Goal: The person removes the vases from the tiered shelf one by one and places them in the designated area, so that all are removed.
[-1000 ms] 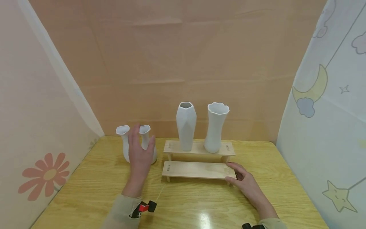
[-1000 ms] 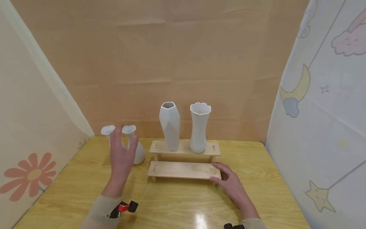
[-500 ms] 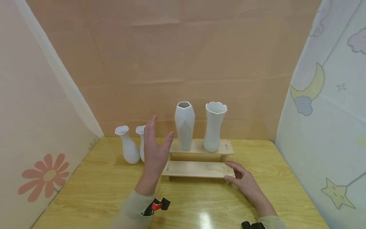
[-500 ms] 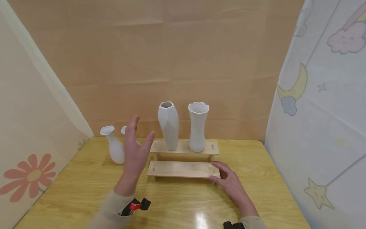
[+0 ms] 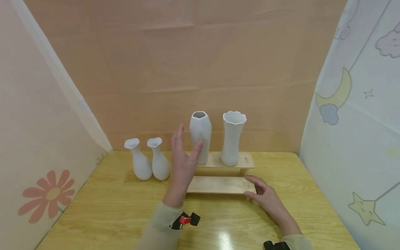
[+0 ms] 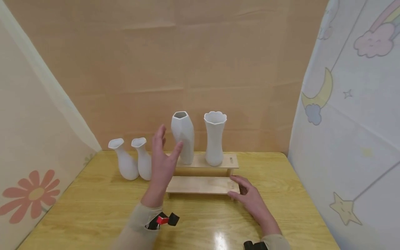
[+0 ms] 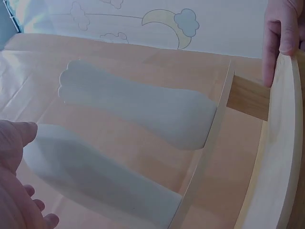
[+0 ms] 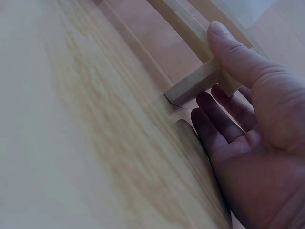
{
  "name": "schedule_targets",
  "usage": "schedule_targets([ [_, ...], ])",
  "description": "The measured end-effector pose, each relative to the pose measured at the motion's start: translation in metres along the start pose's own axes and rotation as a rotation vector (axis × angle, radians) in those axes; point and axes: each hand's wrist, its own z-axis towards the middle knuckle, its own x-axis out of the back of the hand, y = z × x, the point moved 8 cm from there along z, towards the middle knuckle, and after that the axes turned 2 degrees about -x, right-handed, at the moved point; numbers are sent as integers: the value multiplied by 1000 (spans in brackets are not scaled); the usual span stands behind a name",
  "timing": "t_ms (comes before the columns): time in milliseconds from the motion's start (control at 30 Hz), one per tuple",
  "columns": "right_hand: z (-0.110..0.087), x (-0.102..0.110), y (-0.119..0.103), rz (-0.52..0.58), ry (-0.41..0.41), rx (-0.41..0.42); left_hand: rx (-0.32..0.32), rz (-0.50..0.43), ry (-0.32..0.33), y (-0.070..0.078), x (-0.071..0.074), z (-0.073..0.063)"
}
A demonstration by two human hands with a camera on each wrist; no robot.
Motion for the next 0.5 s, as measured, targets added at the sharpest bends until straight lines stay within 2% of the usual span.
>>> schedule_targets([
  [233,0,0,1,3,0,0,38,-49,8,-5,-10,2],
  [500,0,0,1,4,2,8,129,-91,-13,-14,-24,7],
])
